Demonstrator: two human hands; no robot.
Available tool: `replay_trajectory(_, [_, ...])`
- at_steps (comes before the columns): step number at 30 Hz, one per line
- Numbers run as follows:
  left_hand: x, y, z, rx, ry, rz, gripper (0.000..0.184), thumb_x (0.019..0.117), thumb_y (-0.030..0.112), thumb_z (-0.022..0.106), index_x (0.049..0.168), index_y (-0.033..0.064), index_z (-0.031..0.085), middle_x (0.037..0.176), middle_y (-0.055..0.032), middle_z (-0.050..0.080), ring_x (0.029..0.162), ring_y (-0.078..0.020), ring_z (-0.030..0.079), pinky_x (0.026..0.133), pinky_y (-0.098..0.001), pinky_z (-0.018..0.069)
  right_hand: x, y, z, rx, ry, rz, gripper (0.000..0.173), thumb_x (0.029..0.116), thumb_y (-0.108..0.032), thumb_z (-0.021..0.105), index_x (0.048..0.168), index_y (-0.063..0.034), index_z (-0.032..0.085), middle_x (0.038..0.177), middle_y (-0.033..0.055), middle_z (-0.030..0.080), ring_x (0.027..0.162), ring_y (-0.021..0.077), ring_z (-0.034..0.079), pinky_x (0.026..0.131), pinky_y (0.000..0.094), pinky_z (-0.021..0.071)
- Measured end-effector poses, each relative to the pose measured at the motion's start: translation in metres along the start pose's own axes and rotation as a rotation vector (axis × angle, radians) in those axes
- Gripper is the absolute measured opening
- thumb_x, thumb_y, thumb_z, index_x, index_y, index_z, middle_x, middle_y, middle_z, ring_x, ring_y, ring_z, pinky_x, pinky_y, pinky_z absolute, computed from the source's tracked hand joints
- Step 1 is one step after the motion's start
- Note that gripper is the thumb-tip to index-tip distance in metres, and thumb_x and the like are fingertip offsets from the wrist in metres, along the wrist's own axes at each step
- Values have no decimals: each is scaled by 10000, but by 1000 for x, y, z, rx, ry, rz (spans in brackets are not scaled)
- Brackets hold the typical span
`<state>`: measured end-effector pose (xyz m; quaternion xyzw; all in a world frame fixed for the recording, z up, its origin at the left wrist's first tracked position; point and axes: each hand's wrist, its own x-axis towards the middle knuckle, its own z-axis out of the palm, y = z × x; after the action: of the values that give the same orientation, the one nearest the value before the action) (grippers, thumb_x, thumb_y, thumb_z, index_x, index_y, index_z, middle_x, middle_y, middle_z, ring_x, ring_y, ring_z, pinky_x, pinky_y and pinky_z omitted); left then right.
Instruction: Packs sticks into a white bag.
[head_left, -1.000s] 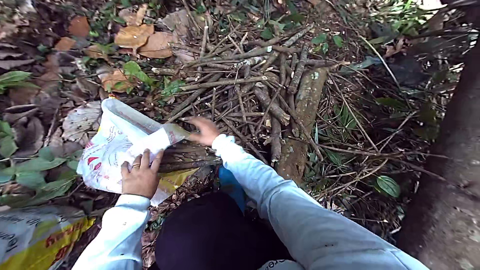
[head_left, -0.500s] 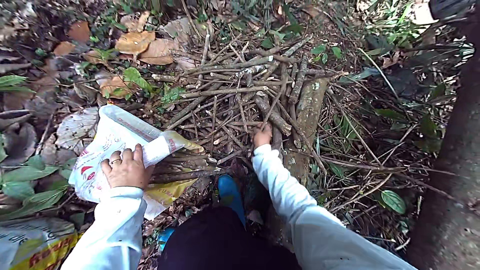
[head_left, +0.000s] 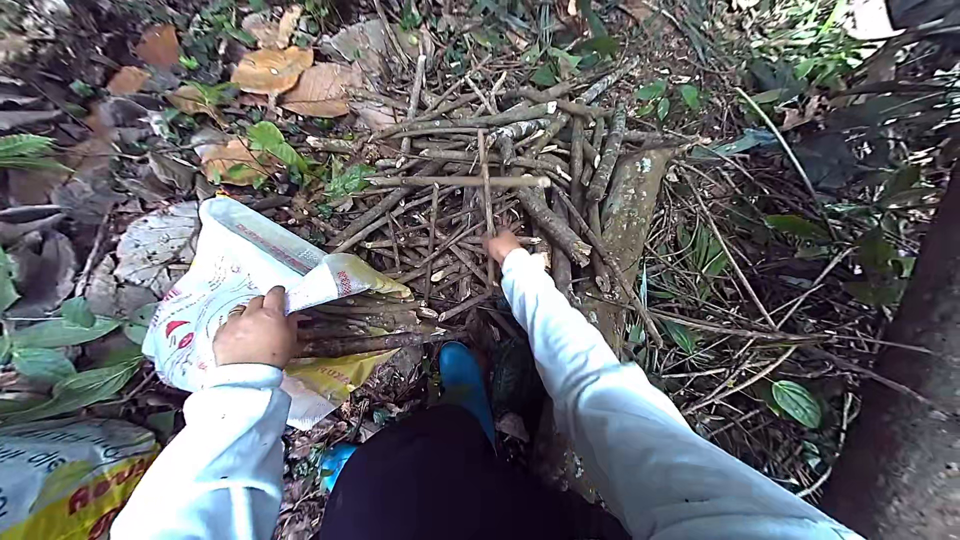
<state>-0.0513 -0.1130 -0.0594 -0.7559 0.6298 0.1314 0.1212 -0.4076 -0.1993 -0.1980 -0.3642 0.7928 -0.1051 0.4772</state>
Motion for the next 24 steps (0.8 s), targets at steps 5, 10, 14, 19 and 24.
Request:
replay_trajectory(5, [-4,-2,-3,-66,83,40,496,1022,218,661,1449,-7,547,1363,-364,578,1253,-599,550,967,-758,432,-60,73,32,-431,-78,3,766,907,-122,706,1558,33,334,1580,292,382,1473,435,390,1163,600,377])
replay_trajectory(10, [-25,1,-9,-71,62,21,819,922,265,795,1595,69,372,1476,-396,447,1289,-631,488,990,-779,393,-55,89,59,-650,-23,-61,896,947,-108,649,1672,-135,121,1634,258,331,1505,458,327,1162,659,318])
replay_trajectory(14, [-41,-1,-13,-43,-34,-102,918,915,276,791,1648,132,257,1543,-370,389,1356,-593,453,1043,-739,386,-56,63,53,-703,-7,-2,827,954,-340,679,1627,-77,277,1653,230,305,1511,440,318,1154,675,313])
replay_trajectory(19, [-67,-6,-26,-118,-66,-184,960,910,312,802,1650,99,227,1581,-347,350,1400,-573,416,1083,-718,375,-73,16,53,-610,13,-26,940,896,-582,679,1574,-13,364,1602,237,396,1495,421,357,1167,691,267])
replay_trajectory(24, [-70,-26,-27,-151,-57,-186,925,914,299,806,1638,95,267,1574,-349,359,1401,-574,409,1100,-707,363,-96,-28,53,-630,-11,-282,420,1020,-283,594,1315,12,646,1401,254,606,1332,442,558,1047,680,443])
